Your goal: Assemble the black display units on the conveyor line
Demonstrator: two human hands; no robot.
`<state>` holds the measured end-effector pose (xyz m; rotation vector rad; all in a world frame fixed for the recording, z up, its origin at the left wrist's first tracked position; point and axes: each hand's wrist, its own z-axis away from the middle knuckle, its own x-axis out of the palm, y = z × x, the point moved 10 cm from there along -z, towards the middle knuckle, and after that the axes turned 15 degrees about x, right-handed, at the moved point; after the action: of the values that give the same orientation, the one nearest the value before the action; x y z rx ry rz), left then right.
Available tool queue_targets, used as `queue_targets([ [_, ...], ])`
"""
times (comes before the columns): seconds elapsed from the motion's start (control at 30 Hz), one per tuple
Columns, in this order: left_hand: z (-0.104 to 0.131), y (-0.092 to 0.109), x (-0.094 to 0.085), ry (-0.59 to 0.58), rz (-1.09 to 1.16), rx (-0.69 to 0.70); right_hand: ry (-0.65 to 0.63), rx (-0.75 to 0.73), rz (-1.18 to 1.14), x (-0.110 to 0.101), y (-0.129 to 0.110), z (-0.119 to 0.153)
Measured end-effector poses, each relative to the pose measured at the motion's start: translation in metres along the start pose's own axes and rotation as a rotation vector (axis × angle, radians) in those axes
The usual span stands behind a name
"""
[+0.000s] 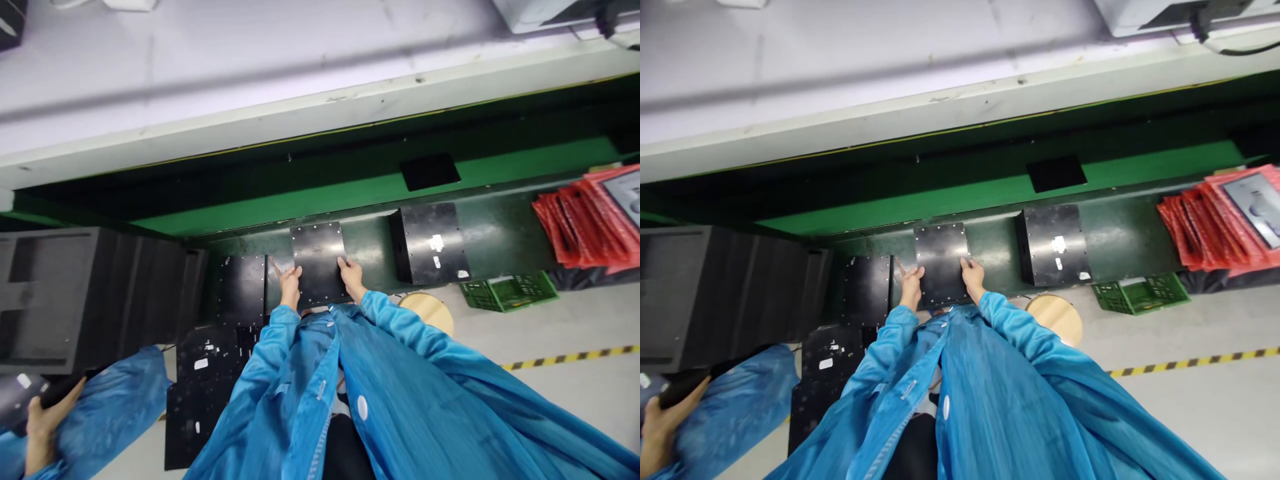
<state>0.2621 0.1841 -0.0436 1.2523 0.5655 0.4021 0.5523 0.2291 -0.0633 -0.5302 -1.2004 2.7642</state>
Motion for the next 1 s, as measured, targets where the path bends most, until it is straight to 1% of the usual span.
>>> queue_targets([
  [0.07, 0.001, -0.016, 0.016, -0.033, -0.113, -0.040, 0.101, 0.012, 0.134, -0.014, 0.005, -0.005],
  [0.1, 0.001, -0.020, 0.020, -0.048, -0.156, -0.038, 0.138, 0.012, 0.207, -0.018, 0.007, -0.007],
  [0.17, 0.001, -0.024, 0.021, -0.074, -0.196, -0.027, 0.185, -0.017, 0.342, -0.023, 0.007, -0.007],
  [0.23, 0.000, -0.023, 0.017, -0.106, -0.283, 0.011, 0.214, -0.079, 0.451, -0.025, 0.003, -0.006],
  [0.33, -0.004, -0.010, 0.010, -0.152, -0.585, 0.142, 0.251, -0.158, 0.549, -0.027, -0.001, -0.006],
  [0.37, -0.005, -0.007, 0.011, -0.173, -0.670, 0.166, 0.254, -0.160, 0.567, -0.028, -0.002, -0.008],
  [0.4, -0.006, -0.007, 0.012, -0.197, -0.716, 0.162, 0.249, -0.141, 0.578, -0.028, 0.000, -0.011],
  [0.53, -0.001, -0.017, 0.027, -0.290, -0.652, 0.032, 0.190, 0.030, 0.556, -0.023, 0.007, -0.026],
  [0.63, 0.007, -0.011, 0.033, -0.310, -0.629, 0.019, 0.138, 0.108, 0.546, -0.018, 0.006, -0.028],
  [0.73, 0.015, 0.000, 0.030, -0.328, -0.628, 0.019, 0.113, 0.158, 0.534, -0.023, 0.000, -0.022],
  [0.8, 0.021, 0.010, 0.030, -0.336, -0.585, 0.032, 0.128, 0.137, 0.510, -0.039, -0.010, -0.015],
  [0.83, 0.026, 0.017, 0.035, -0.348, -0.531, 0.043, 0.145, 0.108, 0.499, -0.052, -0.018, -0.012],
  [0.87, 0.032, 0.023, 0.044, -0.366, -0.455, 0.053, 0.169, 0.070, 0.488, -0.070, -0.027, -0.010],
  [0.9, 0.040, 0.031, 0.057, -0.390, -0.366, 0.060, 0.200, 0.035, 0.479, -0.092, -0.037, -0.010],
  [0.93, 0.050, 0.039, 0.075, -0.425, -0.278, 0.062, 0.237, 0.005, 0.470, -0.118, -0.046, -0.011],
  [1.0, 0.073, 0.054, 0.124, -0.509, -0.136, 0.051, 0.326, -0.026, 0.454, -0.180, -0.062, -0.019],
])
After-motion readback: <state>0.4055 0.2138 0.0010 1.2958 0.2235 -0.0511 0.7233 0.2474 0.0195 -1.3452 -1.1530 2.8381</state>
